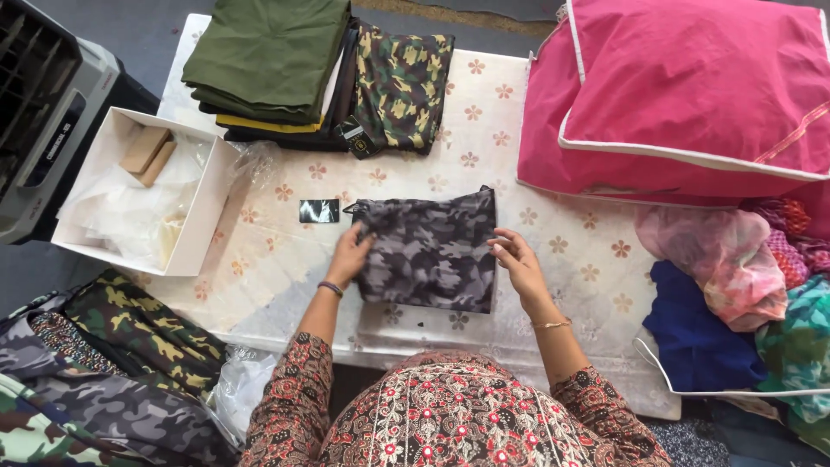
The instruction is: The person is seen folding various pieces of clothing, including pants and leggings, on a table.
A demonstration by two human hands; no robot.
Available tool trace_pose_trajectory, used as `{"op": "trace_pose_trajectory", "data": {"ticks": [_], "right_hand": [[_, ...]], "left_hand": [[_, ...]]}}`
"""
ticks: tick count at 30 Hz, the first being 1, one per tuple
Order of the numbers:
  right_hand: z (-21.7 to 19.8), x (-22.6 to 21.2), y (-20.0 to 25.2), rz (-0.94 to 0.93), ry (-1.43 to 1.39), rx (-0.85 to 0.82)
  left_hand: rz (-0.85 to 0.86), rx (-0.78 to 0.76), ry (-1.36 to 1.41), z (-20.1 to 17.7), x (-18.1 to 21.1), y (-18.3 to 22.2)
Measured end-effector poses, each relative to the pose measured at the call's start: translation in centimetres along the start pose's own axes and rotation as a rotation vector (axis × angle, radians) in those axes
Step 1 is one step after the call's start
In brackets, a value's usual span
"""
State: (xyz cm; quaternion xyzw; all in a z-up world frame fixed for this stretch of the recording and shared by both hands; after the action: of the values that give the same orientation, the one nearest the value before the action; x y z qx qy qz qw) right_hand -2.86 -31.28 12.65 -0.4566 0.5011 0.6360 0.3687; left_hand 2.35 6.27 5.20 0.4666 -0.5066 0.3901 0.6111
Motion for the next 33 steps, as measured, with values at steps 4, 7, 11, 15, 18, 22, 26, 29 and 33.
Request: {"op": "trace_pose_trajectory", "data": {"ticks": [4,7,11,15,18,22,26,29,33], "right_hand": [[-0.3,3.0,-1.1,0.045,0.058,0.066],[0.9,3.8,-1.9,0.148,0.126,0.116],[2.2,4.7,-1.9,0.089,0.06,0.15],[2.0,5.5,-1.5,0.143,0.033,0.078],[1.1,5.2,-1.1,0.198,-0.018,0.016],[-0.5,4.2,-0.4,0.328,-0.03,0.067],[-1.7,7.3,-0.4,0.249,-0.078,0.074],[-1.3,7.2,0.3,0.025,0.228,0.249],[0.9,6.5,1.9,-0.182,1.296,0.445]], "left_hand": [[0.024,0.197,-0.268,-3.1,1.8,-0.8],[-0.122,0.276,-0.5,-5.0,-0.8,-1.0],[-0.122,0.258,-0.623,-3.3,-0.8,1.2],[-0.31,0.071,-0.182,-1.3,0.8,2.6],[-0.432,-0.022,0.163,0.4,3.2,3.4],[-0.388,-0.146,0.584,3.5,6.4,4.2],[-0.181,-0.171,0.675,6.2,13.5,4.2],[-0.082,-0.128,0.69,7.3,19.2,3.1],[0.025,-0.066,0.698,7.0,22.0,-2.8]]}}
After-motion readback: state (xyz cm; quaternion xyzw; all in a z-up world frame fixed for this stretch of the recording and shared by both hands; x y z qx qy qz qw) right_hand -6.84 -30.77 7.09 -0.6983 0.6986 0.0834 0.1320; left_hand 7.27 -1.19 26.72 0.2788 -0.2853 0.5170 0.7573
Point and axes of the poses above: each hand's wrist, its own y-axis away from the middle knuckle, its own z-axis out of the palm, x = y × z, the point moved 1 cm from there along -y, towards the middle knuckle, and after that the axes turned 10 degrees about -x, right-handed, at the moved point
